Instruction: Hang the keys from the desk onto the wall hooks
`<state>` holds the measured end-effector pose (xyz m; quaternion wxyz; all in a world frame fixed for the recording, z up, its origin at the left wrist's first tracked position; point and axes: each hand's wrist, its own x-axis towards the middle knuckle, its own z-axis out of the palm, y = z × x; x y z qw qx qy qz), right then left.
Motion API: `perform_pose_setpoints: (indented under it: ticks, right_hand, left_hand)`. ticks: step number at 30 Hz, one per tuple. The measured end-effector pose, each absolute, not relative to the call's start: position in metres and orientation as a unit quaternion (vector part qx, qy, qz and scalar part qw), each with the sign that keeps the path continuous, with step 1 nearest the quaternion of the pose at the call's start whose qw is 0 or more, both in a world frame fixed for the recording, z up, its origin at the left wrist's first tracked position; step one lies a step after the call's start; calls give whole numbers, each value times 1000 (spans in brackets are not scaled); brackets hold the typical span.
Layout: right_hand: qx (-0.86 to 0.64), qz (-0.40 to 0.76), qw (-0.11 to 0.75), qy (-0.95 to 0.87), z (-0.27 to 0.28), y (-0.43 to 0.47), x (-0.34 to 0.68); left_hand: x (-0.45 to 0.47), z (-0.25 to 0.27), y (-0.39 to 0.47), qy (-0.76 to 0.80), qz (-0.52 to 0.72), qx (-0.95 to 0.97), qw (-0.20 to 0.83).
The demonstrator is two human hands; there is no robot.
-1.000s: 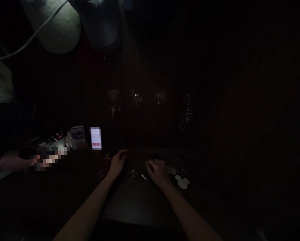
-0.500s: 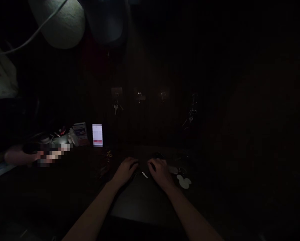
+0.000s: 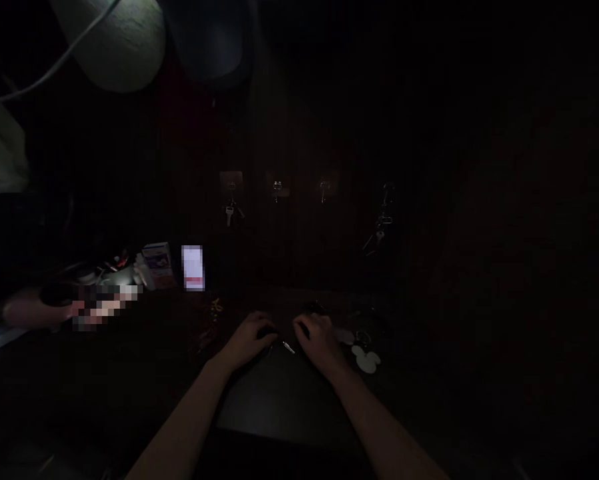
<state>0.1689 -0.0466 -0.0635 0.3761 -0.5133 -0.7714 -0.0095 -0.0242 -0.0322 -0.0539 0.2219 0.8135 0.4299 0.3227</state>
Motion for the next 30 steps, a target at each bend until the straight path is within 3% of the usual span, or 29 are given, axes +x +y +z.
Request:
perform_pose_setpoints:
  ticks: [13, 21, 30]
  right_hand:
    - [-511, -8, 372, -775, -59, -50, 168]
    - [-486, -6, 417, -769, -52, -58, 164]
    - [-468, 40, 453, -757, -51, -59, 160]
  left_hand:
    - [-19, -43, -39, 462, 339, 770, 280]
    - [-12, -42, -34, 469, 448, 708, 277]
    - [-8, -39, -35, 399, 473, 646, 448]
